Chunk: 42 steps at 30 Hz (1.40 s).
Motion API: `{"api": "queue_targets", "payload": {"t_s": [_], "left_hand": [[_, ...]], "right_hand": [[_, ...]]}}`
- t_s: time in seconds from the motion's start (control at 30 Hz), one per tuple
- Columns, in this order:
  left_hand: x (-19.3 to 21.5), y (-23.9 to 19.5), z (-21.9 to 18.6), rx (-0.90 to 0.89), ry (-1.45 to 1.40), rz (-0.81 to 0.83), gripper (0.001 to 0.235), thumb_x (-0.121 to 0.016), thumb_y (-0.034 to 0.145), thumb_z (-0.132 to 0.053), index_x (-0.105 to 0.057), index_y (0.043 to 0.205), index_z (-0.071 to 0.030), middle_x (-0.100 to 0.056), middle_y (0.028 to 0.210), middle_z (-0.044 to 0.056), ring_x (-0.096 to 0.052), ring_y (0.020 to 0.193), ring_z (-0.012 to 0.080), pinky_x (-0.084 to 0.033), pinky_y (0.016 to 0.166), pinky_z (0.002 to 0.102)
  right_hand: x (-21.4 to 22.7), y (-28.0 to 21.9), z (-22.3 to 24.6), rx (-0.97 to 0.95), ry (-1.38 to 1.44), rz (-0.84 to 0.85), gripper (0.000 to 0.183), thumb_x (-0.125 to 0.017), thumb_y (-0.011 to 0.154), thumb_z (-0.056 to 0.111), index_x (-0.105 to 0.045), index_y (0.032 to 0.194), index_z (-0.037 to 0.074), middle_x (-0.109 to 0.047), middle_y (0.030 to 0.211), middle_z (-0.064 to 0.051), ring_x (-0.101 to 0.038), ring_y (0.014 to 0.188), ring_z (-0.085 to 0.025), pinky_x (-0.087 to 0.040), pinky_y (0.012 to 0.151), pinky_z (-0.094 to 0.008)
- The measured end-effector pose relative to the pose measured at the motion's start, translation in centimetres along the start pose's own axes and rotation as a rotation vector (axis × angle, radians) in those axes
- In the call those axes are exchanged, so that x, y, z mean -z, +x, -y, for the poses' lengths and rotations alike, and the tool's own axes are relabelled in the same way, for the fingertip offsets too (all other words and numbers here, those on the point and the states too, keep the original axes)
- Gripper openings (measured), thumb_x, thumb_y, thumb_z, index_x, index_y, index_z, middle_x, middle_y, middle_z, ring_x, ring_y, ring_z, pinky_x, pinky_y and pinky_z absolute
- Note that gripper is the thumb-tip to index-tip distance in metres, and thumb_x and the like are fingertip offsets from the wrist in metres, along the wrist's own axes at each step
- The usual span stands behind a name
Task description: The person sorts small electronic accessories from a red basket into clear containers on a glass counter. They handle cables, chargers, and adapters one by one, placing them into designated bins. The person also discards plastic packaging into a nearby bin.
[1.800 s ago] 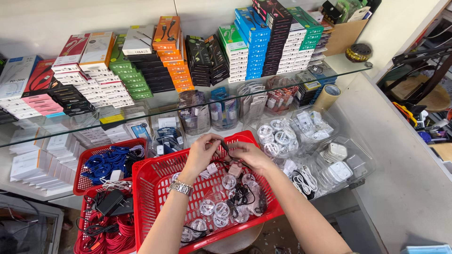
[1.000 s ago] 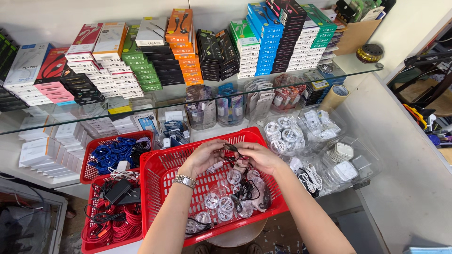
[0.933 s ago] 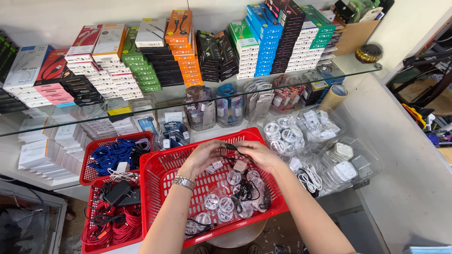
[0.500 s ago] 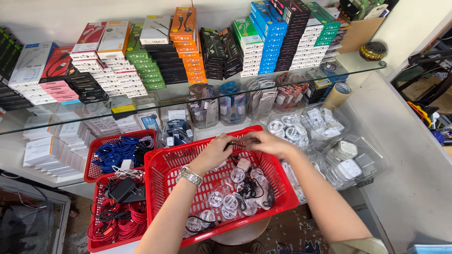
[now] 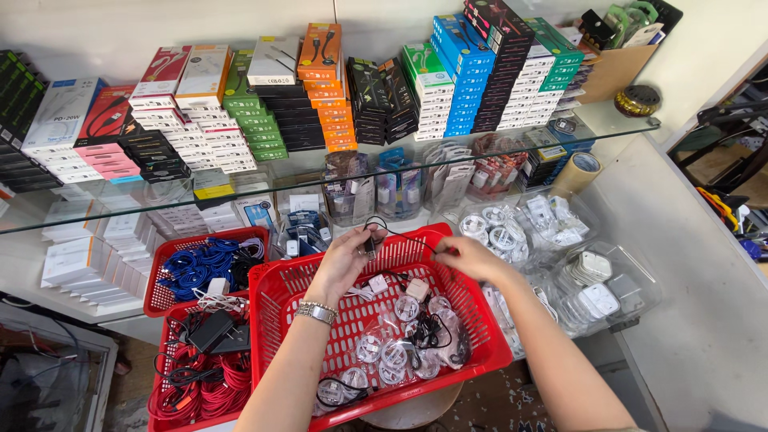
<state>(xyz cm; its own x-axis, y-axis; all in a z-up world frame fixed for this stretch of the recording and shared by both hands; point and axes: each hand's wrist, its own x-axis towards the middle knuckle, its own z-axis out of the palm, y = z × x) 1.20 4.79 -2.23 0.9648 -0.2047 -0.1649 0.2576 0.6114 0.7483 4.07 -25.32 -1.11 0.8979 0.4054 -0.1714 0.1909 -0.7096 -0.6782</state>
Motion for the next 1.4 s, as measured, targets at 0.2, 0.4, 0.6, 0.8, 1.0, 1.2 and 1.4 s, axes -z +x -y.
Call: {"api": "queue_targets", "payload": {"t_s": [0.2, 0.4, 0.6, 0.8, 1.0, 1.2, 1.4], "left_hand": [[1.5, 1.3, 2.4, 0.0, 0.222, -0.066, 0.026, -0.064, 0.1, -0.013, -0.074, 0.12, 0.0, -0.078, 0.113, 0.007, -0.062, 0.092, 0.0086, -0.046, 0.08, 0.025], [1.3, 2.4, 6.1, -0.076, 0.395, -0.111, 0.022, -0.073, 0.09, -0.003, -0.073, 0.11, 0.006, -0.077, 0.105, 0.01, -0.072, 0.086, 0.012, -0.061, 0.077, 0.025], [-0.2, 2.0, 6.8, -0.117, 0.491, -0.141, 0.023, -0.076, 0.087, 0.0, -0.071, 0.107, 0.01, -0.077, 0.097, 0.017, -0.074, 0.084, 0.0184, -0.063, 0.075, 0.028], [-0.8, 1.3, 6.5, -0.041, 0.329, -0.096, 0.021, -0.075, 0.085, 0.001, -0.069, 0.103, 0.011, -0.076, 0.098, 0.016, -0.077, 0.088, 0.02, -0.065, 0.078, 0.03], [-1.3, 0.8, 5.7, -0.075, 0.474, -0.072, 0.021, -0.077, 0.085, 0.001, -0.071, 0.104, 0.008, -0.074, 0.102, 0.014, -0.075, 0.088, 0.0229, -0.064, 0.079, 0.031], [-0.3, 0.7, 5.0, 0.198, -0.036, 0.025, 0.018, -0.074, 0.091, -0.007, -0.071, 0.107, 0.001, -0.073, 0.104, 0.008, -0.073, 0.094, 0.0152, -0.062, 0.087, 0.025], [1.1, 0.7, 4.3, 0.231, -0.126, -0.037, 0.008, -0.073, 0.091, -0.004, -0.071, 0.099, -0.002, -0.073, 0.105, 0.009, -0.073, 0.095, 0.0172, -0.06, 0.089, 0.026]], "right_hand": [[-2.4, -0.1, -0.9, -0.127, 1.227, -0.039, 0.02, -0.069, 0.099, 0.016, -0.069, 0.112, 0.001, -0.072, 0.102, -0.01, -0.068, 0.091, -0.018, -0.055, 0.085, -0.032], [-3.6, 1.0, 0.9, 0.048, 1.38, -0.229, 0.017, -0.067, 0.094, 0.005, -0.066, 0.11, 0.002, -0.071, 0.105, -0.01, -0.071, 0.096, -0.019, -0.059, 0.093, -0.031], [-4.3, 0.8, 3.9, 0.194, 0.729, -0.393, 0.012, -0.065, 0.097, 0.007, -0.065, 0.105, -0.001, -0.072, 0.102, -0.009, -0.071, 0.096, -0.018, -0.062, 0.085, -0.03], [-4.3, -0.5, 4.1, 0.417, 0.204, -0.496, 0.009, -0.071, 0.092, 0.005, -0.069, 0.099, 0.0, -0.075, 0.107, -0.009, -0.07, 0.101, -0.018, -0.052, 0.085, -0.032], [-5.6, 0.3, 2.4, 0.127, 0.526, -0.21, 0.015, -0.064, 0.094, 0.009, -0.062, 0.107, 0.003, -0.074, 0.101, -0.007, -0.072, 0.094, -0.014, -0.056, 0.084, -0.028], [-5.8, -1.6, 2.8, 0.11, 1.182, -0.038, 0.049, -0.065, 0.093, 0.01, -0.049, 0.139, 0.011, -0.069, 0.117, -0.002, -0.065, 0.111, -0.01, -0.05, 0.098, -0.026], [-3.1, -2.7, 1.7, 0.086, 0.898, 0.16, 0.051, -0.07, 0.093, 0.01, -0.054, 0.142, 0.006, -0.066, 0.106, -0.005, -0.062, 0.1, -0.013, -0.05, 0.087, -0.029]]}}
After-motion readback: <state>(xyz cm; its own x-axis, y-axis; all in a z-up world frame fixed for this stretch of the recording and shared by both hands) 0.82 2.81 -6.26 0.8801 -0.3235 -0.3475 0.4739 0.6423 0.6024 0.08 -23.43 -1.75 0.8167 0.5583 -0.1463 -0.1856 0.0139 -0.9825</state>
